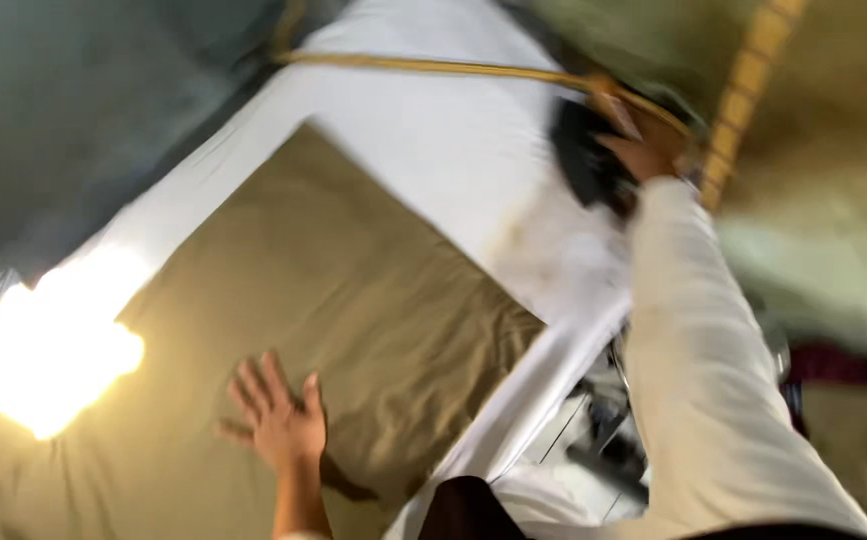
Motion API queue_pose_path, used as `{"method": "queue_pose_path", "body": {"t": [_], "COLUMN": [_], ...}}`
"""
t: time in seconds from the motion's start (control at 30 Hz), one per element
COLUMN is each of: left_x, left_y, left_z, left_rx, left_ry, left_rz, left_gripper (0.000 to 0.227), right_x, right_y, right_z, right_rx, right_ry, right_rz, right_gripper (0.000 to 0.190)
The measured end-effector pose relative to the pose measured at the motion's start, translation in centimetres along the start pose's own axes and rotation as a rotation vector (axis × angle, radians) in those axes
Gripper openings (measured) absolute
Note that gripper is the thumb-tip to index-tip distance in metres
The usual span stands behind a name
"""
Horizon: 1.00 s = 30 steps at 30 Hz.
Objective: The person folds a tan garment with blue patterned trim by hand, irons the folded garment using a heavy industrial iron, and places it aside before starting on another piece of clothing.
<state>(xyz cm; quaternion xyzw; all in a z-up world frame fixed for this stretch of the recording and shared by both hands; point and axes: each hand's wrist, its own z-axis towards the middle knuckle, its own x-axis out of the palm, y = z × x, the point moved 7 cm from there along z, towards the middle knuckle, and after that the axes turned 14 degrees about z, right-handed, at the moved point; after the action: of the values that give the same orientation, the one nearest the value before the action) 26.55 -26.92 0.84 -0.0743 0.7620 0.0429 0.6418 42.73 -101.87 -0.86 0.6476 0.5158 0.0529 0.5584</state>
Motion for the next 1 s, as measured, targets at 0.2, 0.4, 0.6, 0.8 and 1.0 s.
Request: {"method": "queue_pose_path", "body": {"t": [0.2, 0.4, 0.6, 0.8, 1.0], "left_x": [-2.8, -2.4, 0.3, 1.0, 1.6], "left_y": [-1.6, -1.8, 0.9, 1.1, 1.4], "left_z": [-1.0, -0.9, 0.1, 1.1, 0.2], "left_rx": [0.017, 0.116, -0.095, -0.117, -0.108], "left_ry": [-0.270, -0.628, -0.139, 0.023, -0.050], "left_rz": [-0.049, 0.035, 0.009, 0.115, 0.072], "left_gripper": [0.085, 0.069, 0.090, 0.084, 0.079], "right_x": [1.0, 2.1, 3.1, 11.3, 24.9], "right_y": [8.1, 9.3, 9.0, 10.1, 10.8], "right_z": [-4.0, -5.4, -7.0, -13.6, -28.0], "right_rx": [-0.335, 0.011, -0.086, -0.354, -0.486], "right_ry": [0.141, 0.058, 0.143, 0.279, 0.594], "right_rz": [-0.236, -0.180, -0.045, -0.614, -0.870], "right_gripper": [0.070, 0.035, 0.032, 0.059, 0.056]}}
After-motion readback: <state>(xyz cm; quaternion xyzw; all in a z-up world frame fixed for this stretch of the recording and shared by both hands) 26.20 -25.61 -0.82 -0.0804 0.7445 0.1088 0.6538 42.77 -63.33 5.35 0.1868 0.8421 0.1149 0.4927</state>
